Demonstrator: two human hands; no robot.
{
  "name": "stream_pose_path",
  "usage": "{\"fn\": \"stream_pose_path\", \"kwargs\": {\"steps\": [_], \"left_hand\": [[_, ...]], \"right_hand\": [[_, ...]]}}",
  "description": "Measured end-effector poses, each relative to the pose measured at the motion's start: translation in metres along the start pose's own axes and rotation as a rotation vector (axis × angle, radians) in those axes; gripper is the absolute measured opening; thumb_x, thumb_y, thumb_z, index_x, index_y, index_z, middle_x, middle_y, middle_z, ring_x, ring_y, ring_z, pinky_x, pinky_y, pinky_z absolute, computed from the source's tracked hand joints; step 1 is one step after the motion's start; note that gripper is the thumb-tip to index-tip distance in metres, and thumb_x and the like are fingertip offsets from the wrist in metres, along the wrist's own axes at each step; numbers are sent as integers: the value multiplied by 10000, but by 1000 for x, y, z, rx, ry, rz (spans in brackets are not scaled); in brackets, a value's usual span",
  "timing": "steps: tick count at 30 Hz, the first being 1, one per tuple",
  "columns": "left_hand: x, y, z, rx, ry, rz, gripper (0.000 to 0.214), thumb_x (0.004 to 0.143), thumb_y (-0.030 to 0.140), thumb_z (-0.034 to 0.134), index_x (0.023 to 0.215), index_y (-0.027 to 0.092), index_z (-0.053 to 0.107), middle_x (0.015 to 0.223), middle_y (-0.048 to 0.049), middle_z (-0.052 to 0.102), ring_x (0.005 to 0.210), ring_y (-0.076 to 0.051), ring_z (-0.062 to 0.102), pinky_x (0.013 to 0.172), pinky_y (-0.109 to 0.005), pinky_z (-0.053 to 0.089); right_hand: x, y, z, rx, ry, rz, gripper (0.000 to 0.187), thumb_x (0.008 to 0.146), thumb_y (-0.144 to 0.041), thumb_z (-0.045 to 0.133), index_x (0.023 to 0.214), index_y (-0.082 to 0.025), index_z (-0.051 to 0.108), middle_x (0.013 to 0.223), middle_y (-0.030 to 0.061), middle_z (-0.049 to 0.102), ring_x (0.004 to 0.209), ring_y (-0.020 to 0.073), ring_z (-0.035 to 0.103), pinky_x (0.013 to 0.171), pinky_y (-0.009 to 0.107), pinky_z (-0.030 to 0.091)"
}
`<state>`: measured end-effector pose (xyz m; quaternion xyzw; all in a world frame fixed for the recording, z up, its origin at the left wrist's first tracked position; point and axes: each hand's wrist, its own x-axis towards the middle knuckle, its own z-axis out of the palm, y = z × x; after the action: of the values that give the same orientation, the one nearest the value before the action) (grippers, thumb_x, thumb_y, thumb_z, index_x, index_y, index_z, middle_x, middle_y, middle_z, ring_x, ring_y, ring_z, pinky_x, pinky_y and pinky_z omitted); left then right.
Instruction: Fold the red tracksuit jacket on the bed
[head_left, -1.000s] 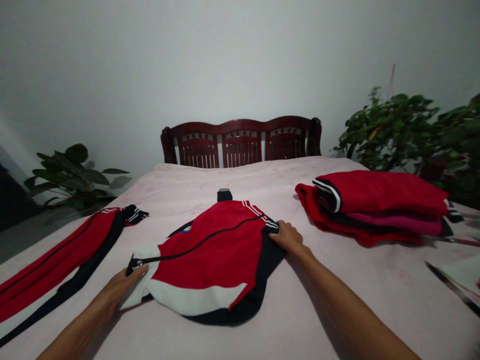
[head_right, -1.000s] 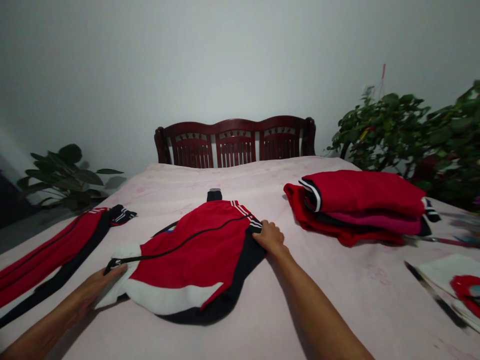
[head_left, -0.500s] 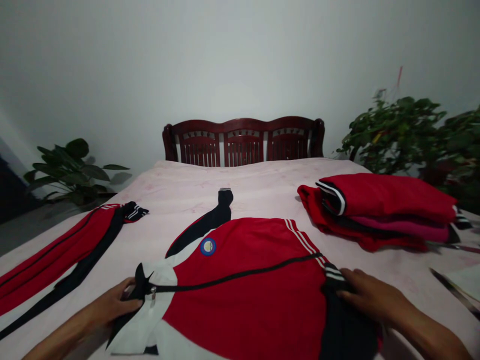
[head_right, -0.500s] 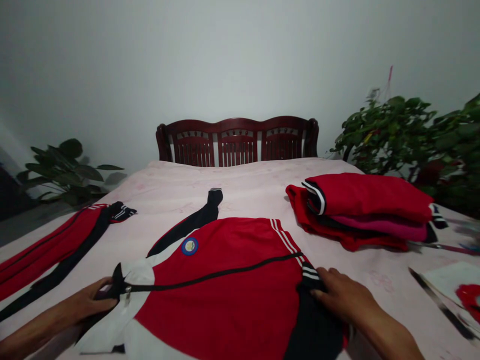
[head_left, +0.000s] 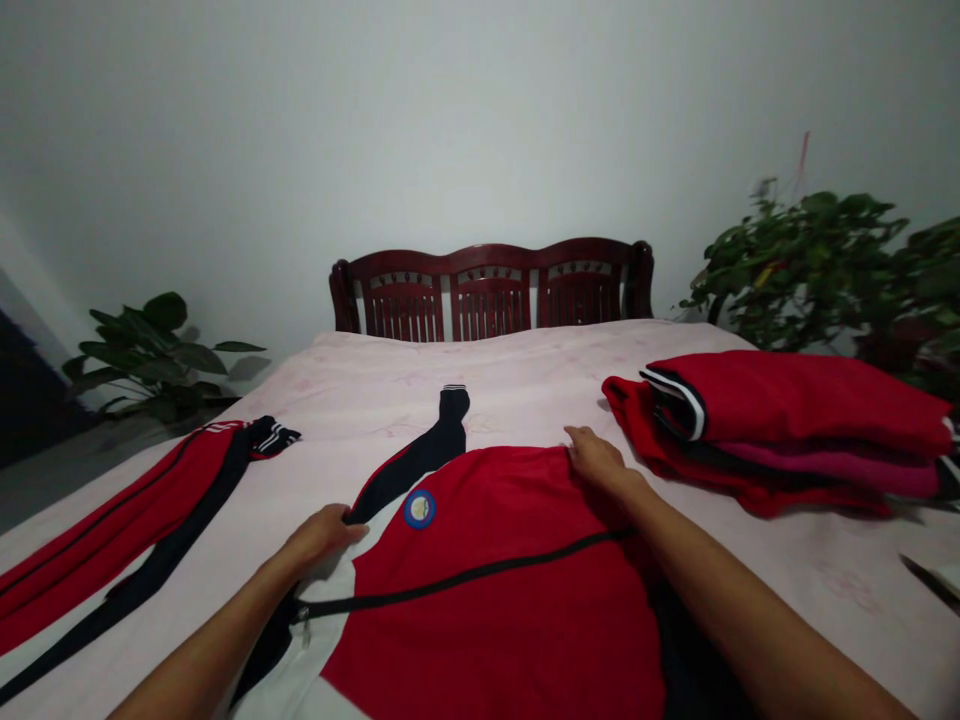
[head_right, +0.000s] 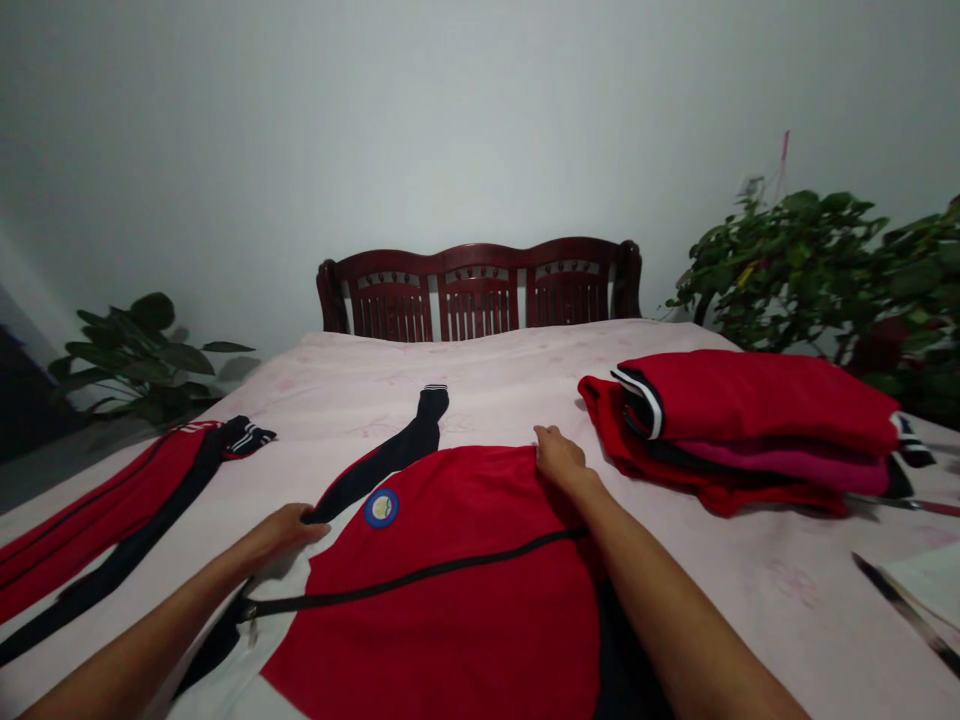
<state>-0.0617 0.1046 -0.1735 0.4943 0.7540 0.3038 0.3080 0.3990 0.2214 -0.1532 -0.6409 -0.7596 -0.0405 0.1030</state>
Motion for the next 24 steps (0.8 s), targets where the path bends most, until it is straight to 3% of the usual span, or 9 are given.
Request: {"fn": "stream_pose_path", "kwargs": {"steps": [2,5,8,11,14,17,19,21,24], "left_hand": [[-2,3,-4,57,44,37,305,613,386,742,812,165,674,764,-85,672,724,-245,619,593,-259,368],[-3,13,-25,295,234,144,321,742,471,627,934,215,658,867,-78,679,819,-257,618,617,-259,352],[6,26,-46,538,410,216,402,828,538,510,1046,224,634,929,-106,671,860,-300,611,621,-290,353],[22,38,-52,730,460,182,420,910,474,392,1146,191,593,1092,-147,637,973,-327,602,692,-343,415],[29,47,-35,925,506,227,442,920,367,403,1280,141,524,1194,-179,583,1052,-333,579,804,-399,454],[18,46,1,926,482,449,479,948,364,391,1351,125,489,1281,-162,550,1148,-293,543,949,-394,434],[4,38,30,875,371,590,505,971,400,361,1377,125,482,1369,-145,507,1264,-263,476,1053,-370,378],[-9,22,54,880,275,634,561,970,461,365,1427,147,447,1448,-139,446,1357,-278,391,1111,-408,321],[-20,-7,65,940,211,614,611,956,510,392,1473,184,402,1504,-157,374,1401,-320,332,1123,-475,289]], "right_hand": [[5,-2,7,-15,-17,3,421,1148,62,755,1419,-118,487,1199,122,417,964,356,499,774,286,480],[7,-3,12,-39,-66,-2,288,1136,30,842,1233,-130,623,1067,92,479,903,362,530,743,275,483],[13,-4,11,-73,-34,37,203,1190,21,791,1119,-105,647,1027,99,475,877,359,539,753,276,478],[21,-7,6,-103,30,109,159,1200,37,720,1191,-76,609,1063,125,450,883,365,534,753,289,494],[19,-20,1,-136,46,126,169,1135,72,723,1195,-31,603,1068,165,450,920,392,506,783,322,496],[0,-50,3,-163,52,4,241,1129,-14,804,1248,-30,596,1160,186,421,1060,419,385,934,382,394],[-21,-72,11,-171,39,-129,420,1120,-127,892,1359,-70,552,1274,160,351,1160,411,241,1014,409,286],[-44,-84,22,-179,14,-251,606,1096,-230,948,1460,-113,477,1360,122,255,1209,388,103,1048,444,206],[-71,-74,37,-193,14,-373,632,1087,-298,892,1481,-80,448,1392,119,187,1224,354,3,1064,458,139]]}}
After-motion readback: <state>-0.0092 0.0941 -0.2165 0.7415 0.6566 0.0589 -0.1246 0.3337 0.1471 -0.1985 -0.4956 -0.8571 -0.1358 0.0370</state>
